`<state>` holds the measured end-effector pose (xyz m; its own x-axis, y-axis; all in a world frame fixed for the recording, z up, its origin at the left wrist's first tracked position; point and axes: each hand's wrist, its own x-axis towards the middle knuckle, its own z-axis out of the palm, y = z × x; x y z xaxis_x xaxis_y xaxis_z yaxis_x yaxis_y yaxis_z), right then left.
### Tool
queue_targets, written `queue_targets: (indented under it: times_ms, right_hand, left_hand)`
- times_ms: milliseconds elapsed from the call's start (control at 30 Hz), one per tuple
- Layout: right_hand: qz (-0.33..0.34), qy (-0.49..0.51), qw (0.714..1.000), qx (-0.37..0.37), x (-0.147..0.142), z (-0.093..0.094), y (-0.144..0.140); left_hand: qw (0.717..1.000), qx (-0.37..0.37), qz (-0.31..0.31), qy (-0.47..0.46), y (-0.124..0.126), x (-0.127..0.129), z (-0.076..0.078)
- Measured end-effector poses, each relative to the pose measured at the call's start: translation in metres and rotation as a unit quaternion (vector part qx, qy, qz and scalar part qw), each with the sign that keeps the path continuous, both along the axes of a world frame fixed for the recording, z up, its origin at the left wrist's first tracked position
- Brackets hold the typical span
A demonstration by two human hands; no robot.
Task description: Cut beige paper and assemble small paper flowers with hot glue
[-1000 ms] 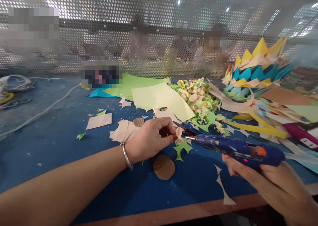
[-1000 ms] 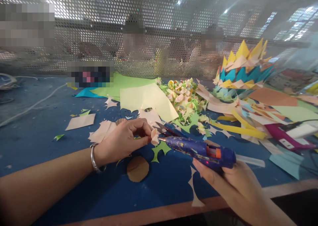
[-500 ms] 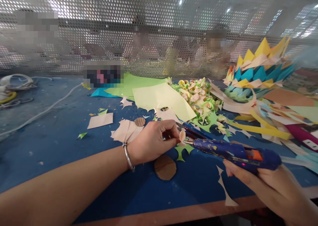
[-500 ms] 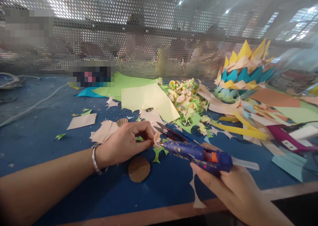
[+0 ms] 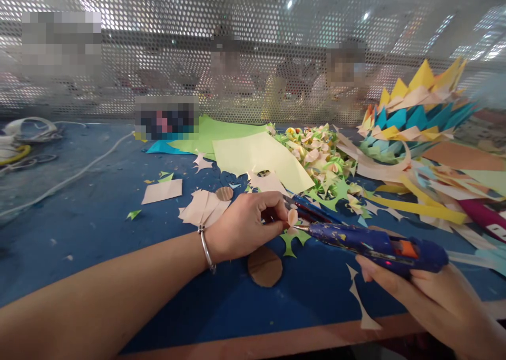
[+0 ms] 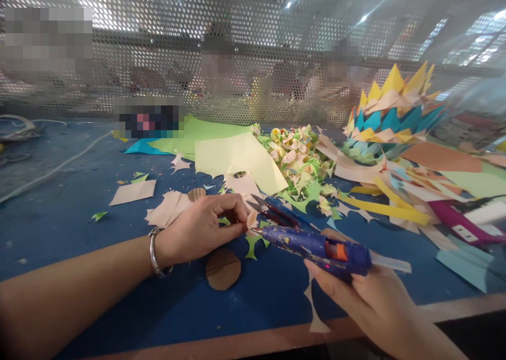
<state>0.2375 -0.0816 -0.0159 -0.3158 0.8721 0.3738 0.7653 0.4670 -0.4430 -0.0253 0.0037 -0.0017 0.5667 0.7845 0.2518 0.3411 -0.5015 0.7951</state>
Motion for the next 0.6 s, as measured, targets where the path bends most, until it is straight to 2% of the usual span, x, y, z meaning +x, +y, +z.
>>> queue_targets:
  times_ms: [67,200,300,433,533,600]
  right_hand:
    - [-0.016,0.01,1.0,-0.008,0.0,-0.003,-0.002]
    - [-0.092,0.028,0.995,-0.038,0.001,-0.013,-0.009]
    - [-0.089,0.046,0.994,-0.04,-0.002,-0.014,-0.01]
    - [-0.067,0.08,0.994,-0.022,-0.009,-0.005,-0.007]
    - [-0.07,0.096,0.993,-0.02,-0.011,0.0,-0.006]
    - [-0.076,0.088,0.993,-0.009,-0.008,0.0,-0.004]
  left_hand:
    - [1.0,-0.004,0.0,0.002,0.0,0.0,0.0]
    - [1.0,-0.008,0.001,-0.002,-0.001,0.0,0.001]
    - [1.0,-0.013,0.0,-0.007,-0.001,-0.001,0.0]
    - [0.999,-0.027,0.008,-0.019,0.0,0.0,-0.001]
    - [0.992,-0.093,0.01,-0.086,0.001,0.002,-0.002]
    - [0.969,-0.167,0.01,-0.184,0.001,0.004,-0.003]
